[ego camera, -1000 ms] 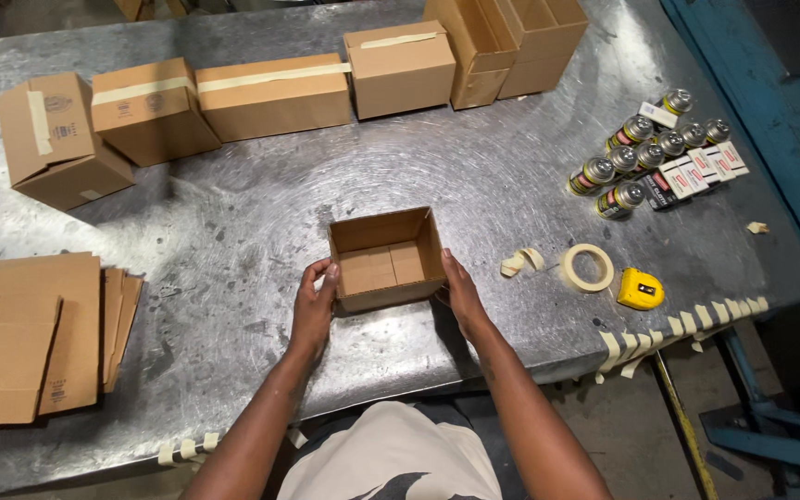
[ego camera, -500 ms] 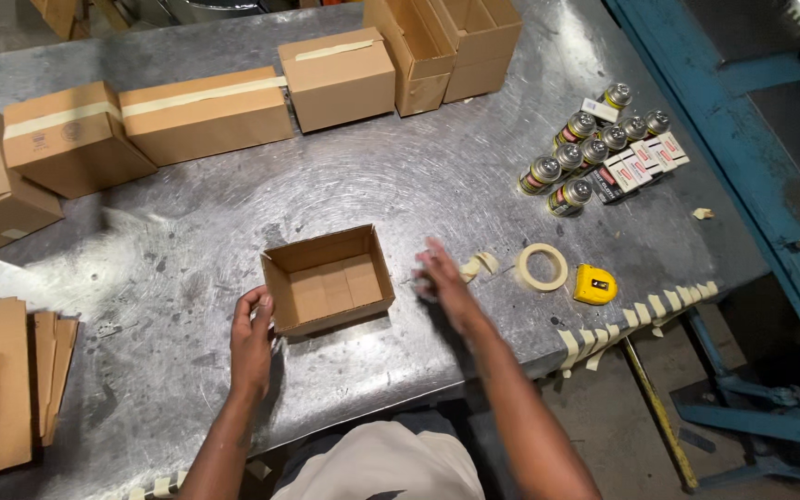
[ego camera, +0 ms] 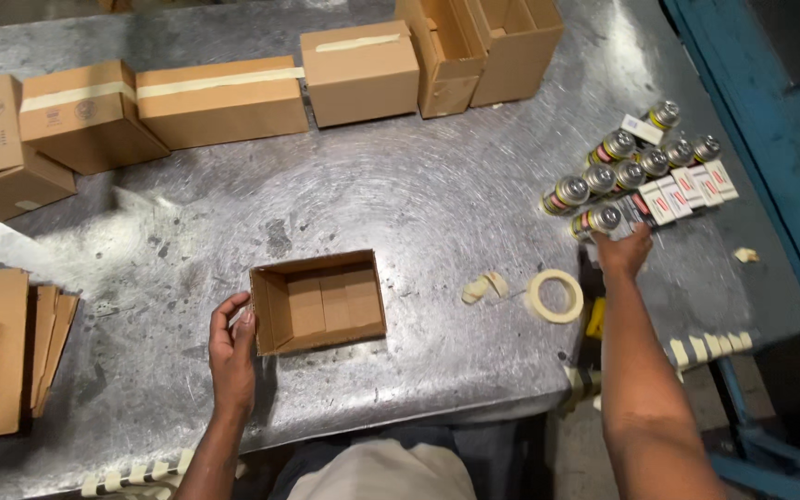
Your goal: The person assembles small cardboard boxes, places a metal container inside each, and seals them with strips of tape by hand at a workstation.
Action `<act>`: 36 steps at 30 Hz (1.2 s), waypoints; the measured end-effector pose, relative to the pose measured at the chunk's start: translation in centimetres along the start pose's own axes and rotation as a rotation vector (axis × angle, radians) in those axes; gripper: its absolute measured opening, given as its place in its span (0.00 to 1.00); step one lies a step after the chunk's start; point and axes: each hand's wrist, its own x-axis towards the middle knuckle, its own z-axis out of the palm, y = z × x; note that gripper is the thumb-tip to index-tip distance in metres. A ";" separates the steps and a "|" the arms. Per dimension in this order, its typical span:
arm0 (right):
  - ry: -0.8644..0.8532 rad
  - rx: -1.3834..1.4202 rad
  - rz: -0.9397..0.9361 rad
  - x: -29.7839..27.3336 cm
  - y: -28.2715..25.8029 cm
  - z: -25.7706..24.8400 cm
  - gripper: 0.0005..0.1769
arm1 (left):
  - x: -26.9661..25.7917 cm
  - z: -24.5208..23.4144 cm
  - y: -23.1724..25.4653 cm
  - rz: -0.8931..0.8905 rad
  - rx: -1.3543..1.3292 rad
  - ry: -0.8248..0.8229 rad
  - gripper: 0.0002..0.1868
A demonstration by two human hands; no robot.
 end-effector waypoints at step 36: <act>-1.148 0.657 -0.213 -29.8 -44.5 -22.8 0.47 | -2.1 1.8 2.0 0.244 0.297 -0.105 0.30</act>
